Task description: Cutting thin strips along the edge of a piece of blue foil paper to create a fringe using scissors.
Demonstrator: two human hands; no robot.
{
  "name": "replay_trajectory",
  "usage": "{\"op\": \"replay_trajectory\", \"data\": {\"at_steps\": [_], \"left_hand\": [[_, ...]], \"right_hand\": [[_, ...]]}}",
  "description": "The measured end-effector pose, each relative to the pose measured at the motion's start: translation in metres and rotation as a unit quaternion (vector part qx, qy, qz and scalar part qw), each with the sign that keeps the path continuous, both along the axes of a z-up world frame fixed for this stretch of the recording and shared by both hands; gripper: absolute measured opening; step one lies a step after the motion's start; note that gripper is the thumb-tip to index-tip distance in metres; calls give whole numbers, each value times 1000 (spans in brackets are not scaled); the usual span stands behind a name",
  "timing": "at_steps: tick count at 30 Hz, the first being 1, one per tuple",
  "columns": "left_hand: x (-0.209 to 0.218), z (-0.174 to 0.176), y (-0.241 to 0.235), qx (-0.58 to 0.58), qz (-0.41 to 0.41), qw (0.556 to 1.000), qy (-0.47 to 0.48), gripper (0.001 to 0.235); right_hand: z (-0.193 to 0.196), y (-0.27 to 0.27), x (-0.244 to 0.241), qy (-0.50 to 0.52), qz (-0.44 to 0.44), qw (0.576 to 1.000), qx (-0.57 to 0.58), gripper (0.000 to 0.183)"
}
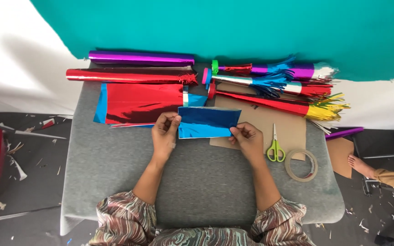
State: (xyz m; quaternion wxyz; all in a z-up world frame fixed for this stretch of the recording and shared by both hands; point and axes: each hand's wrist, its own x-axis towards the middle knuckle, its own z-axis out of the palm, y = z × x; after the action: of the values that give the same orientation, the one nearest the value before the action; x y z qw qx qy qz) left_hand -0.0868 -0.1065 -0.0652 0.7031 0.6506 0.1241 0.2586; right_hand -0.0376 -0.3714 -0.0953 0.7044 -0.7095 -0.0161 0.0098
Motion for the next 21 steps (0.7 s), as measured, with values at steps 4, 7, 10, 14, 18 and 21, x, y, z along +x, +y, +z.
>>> {"op": "replay_trajectory", "data": {"at_steps": [4,7,10,14,18,21], "left_hand": [[-3,13,-2,-6,-14,1000,-5,6],[-5,13,-5,9,-22,1000,-4,6],[-7,14,-13,20,-39,999,2,6],[-7,7,-19,8,-56,998,0,7],[-9,8,-19,2,-55,998,0,8],[-11,14,-22,34,-58,998,-11,5]], "right_hand": [[31,-5,-6,10,35,999,-31,18],[47,-1,-6,-2,12,999,-39,21],[21,-3,0,-33,-44,997,-58,15],[15,1,2,-64,-110,989,-74,14],[31,4,-2,-47,-86,993,-70,18],[29,2,-3,-31,-93,994,-41,22]]}}
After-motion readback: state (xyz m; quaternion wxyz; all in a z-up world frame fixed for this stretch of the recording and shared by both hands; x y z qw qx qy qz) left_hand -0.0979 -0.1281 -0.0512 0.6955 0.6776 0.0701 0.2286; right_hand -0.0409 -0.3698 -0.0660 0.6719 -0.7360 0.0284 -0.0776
